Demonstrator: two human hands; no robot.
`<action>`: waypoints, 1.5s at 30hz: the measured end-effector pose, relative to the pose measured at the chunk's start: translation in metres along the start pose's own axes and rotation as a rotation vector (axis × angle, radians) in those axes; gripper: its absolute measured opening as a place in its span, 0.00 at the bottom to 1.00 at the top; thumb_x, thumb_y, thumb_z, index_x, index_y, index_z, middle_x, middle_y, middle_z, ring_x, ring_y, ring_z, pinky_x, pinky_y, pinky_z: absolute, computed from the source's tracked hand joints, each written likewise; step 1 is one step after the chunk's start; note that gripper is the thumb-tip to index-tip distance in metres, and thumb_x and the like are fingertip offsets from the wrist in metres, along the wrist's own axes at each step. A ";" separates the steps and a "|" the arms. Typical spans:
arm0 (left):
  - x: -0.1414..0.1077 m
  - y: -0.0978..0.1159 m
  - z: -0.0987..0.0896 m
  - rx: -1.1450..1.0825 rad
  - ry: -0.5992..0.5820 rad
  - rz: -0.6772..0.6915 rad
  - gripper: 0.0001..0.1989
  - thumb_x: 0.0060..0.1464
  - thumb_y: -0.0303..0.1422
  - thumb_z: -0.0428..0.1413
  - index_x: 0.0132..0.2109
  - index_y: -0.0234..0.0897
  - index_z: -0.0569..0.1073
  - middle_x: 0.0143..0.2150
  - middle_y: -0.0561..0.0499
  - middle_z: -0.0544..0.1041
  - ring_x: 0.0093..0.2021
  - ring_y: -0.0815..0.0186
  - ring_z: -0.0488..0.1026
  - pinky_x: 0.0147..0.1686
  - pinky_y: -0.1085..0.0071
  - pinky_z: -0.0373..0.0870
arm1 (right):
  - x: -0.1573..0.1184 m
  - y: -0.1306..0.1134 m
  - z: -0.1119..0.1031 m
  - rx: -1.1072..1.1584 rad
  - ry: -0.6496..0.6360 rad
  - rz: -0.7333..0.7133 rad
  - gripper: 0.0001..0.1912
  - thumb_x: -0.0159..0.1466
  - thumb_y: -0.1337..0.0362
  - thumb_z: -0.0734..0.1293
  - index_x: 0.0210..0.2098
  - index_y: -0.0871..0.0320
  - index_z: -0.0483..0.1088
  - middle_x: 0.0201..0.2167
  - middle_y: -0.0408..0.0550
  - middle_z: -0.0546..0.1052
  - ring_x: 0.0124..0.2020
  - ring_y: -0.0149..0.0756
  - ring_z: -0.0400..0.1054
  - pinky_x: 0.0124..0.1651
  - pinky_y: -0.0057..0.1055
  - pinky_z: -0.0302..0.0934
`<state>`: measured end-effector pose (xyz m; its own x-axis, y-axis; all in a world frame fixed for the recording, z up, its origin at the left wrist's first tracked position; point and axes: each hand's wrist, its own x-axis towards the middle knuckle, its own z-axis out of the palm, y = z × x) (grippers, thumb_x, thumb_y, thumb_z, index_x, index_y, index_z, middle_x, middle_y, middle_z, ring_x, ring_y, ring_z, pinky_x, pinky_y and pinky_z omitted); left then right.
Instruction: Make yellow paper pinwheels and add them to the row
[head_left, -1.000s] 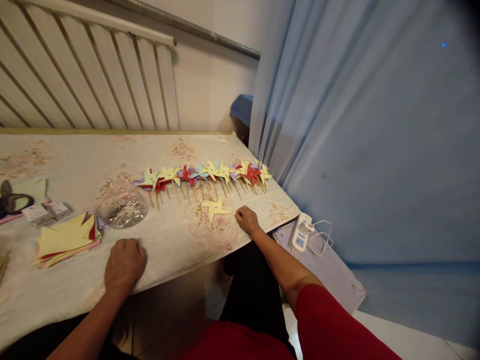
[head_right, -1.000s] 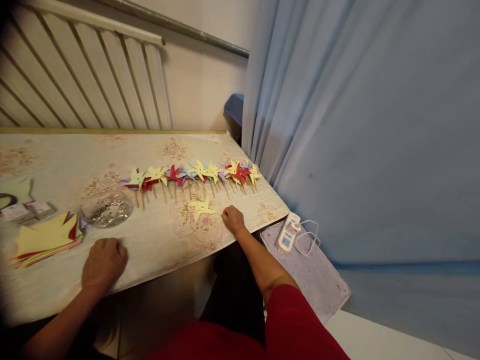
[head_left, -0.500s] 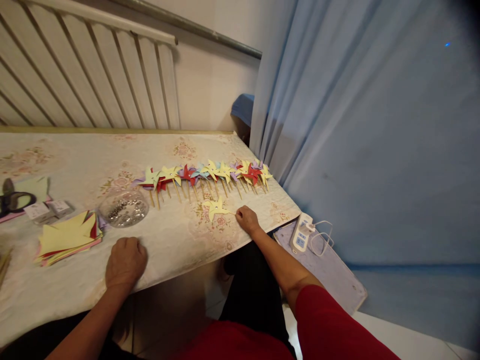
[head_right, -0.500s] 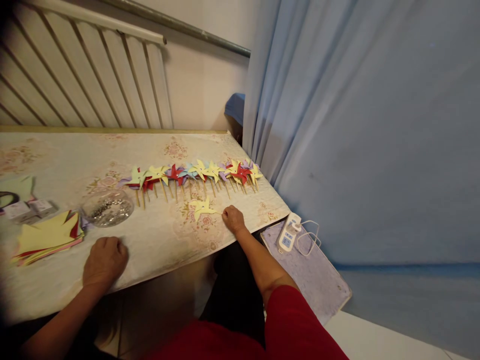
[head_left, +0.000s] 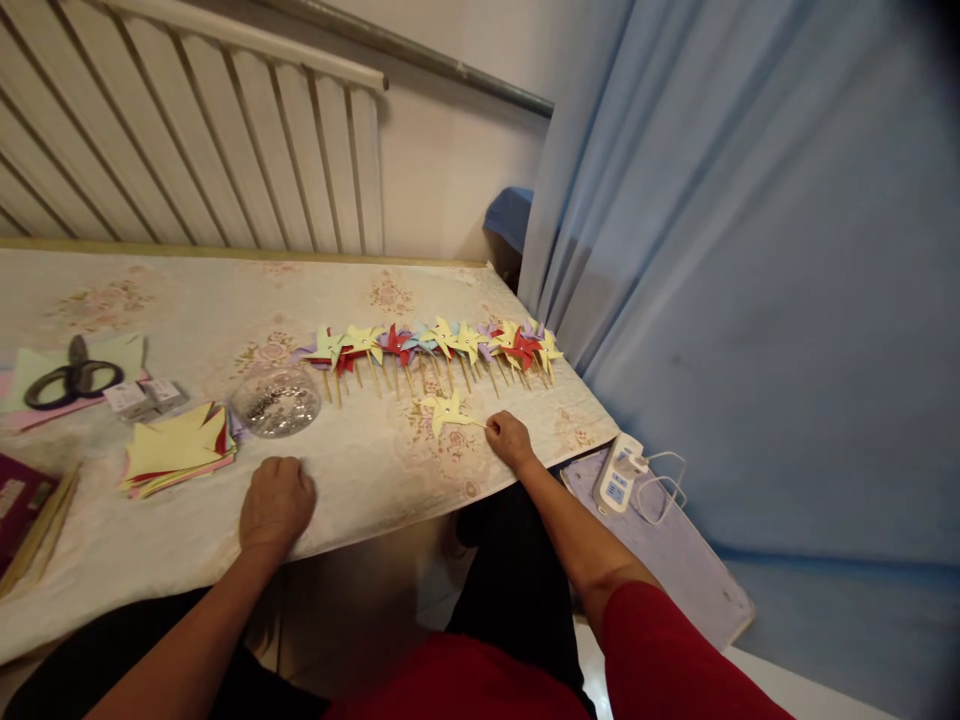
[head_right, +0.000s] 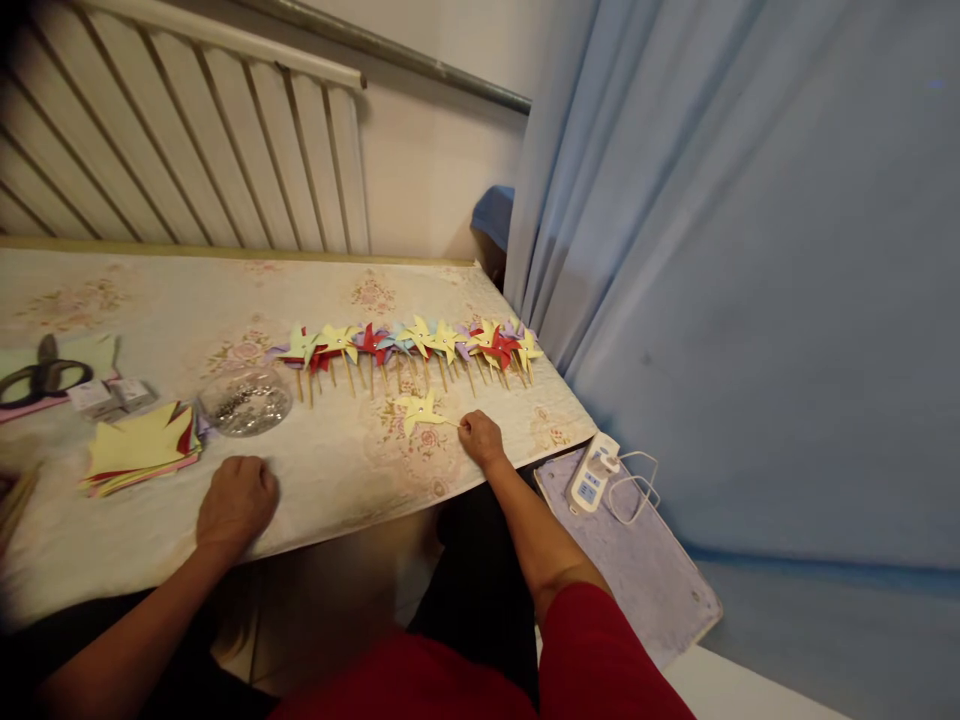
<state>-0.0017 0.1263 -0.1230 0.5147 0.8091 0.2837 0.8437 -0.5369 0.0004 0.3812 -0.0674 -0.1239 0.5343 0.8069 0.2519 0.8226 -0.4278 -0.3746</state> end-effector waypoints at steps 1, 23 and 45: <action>0.000 0.000 0.000 -0.002 0.002 -0.002 0.14 0.63 0.33 0.44 0.39 0.32 0.73 0.40 0.39 0.72 0.42 0.54 0.69 0.43 0.61 0.65 | 0.000 0.000 0.000 0.002 -0.001 -0.002 0.05 0.62 0.72 0.66 0.33 0.58 0.74 0.33 0.46 0.76 0.35 0.34 0.67 0.40 0.27 0.56; -0.004 0.003 0.001 -0.057 0.013 -0.022 0.11 0.63 0.31 0.45 0.37 0.35 0.72 0.40 0.39 0.71 0.43 0.53 0.69 0.44 0.60 0.66 | -0.002 0.002 0.002 0.057 0.001 -0.010 0.06 0.60 0.70 0.65 0.28 0.56 0.73 0.30 0.45 0.75 0.32 0.34 0.66 0.38 0.27 0.55; 0.000 0.002 -0.002 -0.047 -0.030 -0.021 0.14 0.63 0.32 0.44 0.39 0.33 0.73 0.40 0.38 0.71 0.44 0.53 0.69 0.45 0.59 0.65 | 0.004 -0.008 -0.003 -0.013 -0.068 0.075 0.07 0.61 0.71 0.66 0.29 0.57 0.75 0.31 0.46 0.77 0.33 0.33 0.66 0.38 0.27 0.54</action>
<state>-0.0008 0.1245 -0.1210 0.5018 0.8266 0.2547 0.8466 -0.5297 0.0513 0.3770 -0.0621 -0.1173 0.5807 0.7979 0.1619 0.7832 -0.4932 -0.3786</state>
